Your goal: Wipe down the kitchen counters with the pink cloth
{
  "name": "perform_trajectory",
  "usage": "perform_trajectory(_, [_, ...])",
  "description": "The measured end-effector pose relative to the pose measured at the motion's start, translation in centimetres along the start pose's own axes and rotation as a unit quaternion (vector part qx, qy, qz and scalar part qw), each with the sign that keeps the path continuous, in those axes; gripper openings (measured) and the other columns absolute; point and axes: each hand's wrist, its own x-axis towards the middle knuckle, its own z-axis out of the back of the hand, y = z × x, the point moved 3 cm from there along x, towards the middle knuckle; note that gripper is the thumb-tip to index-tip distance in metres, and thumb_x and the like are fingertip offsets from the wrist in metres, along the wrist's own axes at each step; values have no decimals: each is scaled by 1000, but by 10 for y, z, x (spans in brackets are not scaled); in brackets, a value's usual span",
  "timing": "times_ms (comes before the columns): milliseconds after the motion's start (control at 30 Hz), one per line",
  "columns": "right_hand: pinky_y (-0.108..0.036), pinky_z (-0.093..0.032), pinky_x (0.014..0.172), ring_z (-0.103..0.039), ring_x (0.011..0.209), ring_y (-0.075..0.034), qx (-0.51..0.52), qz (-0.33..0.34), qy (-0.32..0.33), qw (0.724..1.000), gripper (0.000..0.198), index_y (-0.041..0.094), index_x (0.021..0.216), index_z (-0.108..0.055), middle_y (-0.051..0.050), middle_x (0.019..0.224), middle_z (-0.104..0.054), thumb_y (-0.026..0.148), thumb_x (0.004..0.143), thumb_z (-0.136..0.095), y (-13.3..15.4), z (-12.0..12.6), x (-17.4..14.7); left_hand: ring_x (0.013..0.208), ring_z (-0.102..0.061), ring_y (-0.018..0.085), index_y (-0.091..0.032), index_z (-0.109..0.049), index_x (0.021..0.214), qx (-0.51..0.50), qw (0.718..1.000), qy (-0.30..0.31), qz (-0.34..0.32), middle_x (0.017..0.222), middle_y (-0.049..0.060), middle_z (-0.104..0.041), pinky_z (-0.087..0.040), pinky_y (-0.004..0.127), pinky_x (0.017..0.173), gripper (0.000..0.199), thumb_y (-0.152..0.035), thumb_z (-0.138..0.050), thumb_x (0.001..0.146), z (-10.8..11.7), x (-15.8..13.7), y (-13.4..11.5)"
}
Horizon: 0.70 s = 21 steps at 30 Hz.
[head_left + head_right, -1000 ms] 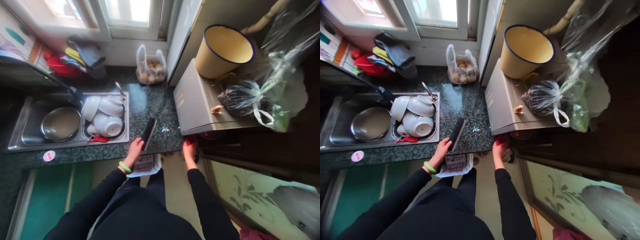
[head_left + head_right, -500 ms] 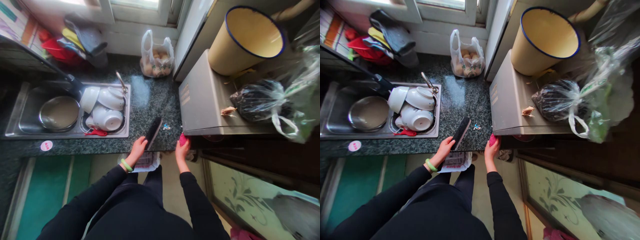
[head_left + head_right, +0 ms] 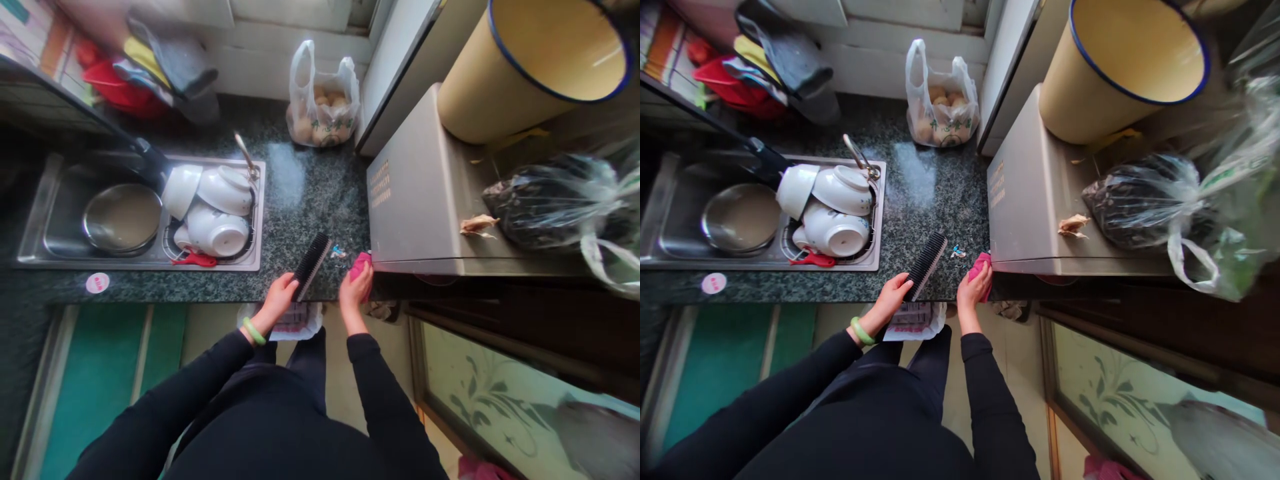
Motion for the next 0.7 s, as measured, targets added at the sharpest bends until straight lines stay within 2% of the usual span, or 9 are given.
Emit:
perform_trajectory(100, [-59, -29, 126, -32, 155, -32, 4, 13, 4, 1000, 60, 11, 150, -43, -26, 159, -40, 26, 92, -46, 11, -20, 21, 95, -69, 24, -17, -76, 93, 0, 1000, 5, 5, 91, 6, -77, -56, 37, 94, 19, -31, -74, 80, 10, 0, 2])
perform_trajectory(200, [-56, -30, 127, -35, 154, -29, 25, 51, 21, 998, 56, 14, 145, -49, -23, 158, -44, 22, 90, -44, 19, -24, 33, 94, -69, 24, -17, -76, 94, -8, 1000, -3, 8, 93, 6, -78, -56, 37, 93, 20, -32, -73, 80, 17, -1, 5])
perform_trajectory(367, [-49, -40, 122, -56, 137, -24, 111, 140, 164, 970, 39, 22, 126, -64, -14, 139, -64, 23, 90, -48, 26, -5, 25, 93, -69, 24, -17, -76, 94, -24, 1000, -4, 14, 94, 7, -78, -56, 36, 92, 21, -32, -72, 80, 17, -3, 9])
perform_trajectory(433, [-50, -42, 120, -57, 135, -23, 136, 127, 151, 971, 43, 22, 129, -62, -13, 138, -65, 22, 89, -47, 24, 0, 30, 93, -68, 24, -17, -76, 93, -29, 999, -6, 17, 93, 7, -78, -56, 36, 92, 21, -32, -73, 79, 17, -3, 9])
perform_trajectory(567, [-54, -34, 125, -45, 148, -26, 99, 82, 64, 990, 59, 19, 147, -50, -17, 154, -51, 21, 88, -46, 24, -12, 55, 95, -68, 24, -18, -76, 93, -35, 999, -7, 25, 93, 6, -78, -56, 35, 92, 20, -32, -73, 80, 19, -3, 9])
perform_trajectory(633, [-53, -32, 127, -44, 148, -25, 70, 93, 75, 990, 59, 18, 145, -53, -16, 154, -52, 19, 86, -45, 29, -22, 57, 96, -68, 24, -18, -76, 94, -37, 999, -10, 27, 94, 6, -77, -55, 35, 93, 20, -32, -73, 80, 21, -2, 9])
perform_trajectory(700, [-50, -35, 125, -51, 142, -24, 78, 123, 124, 982, 52, 20, 134, -61, -14, 145, -60, 18, 86, -44, 34, -26, 52, 96, -68, 24, -18, -75, 94, -40, 999, -14, 27, 94, 7, -77, -55, 36, 94, 20, -32, -72, 81, 23, -1, 8])
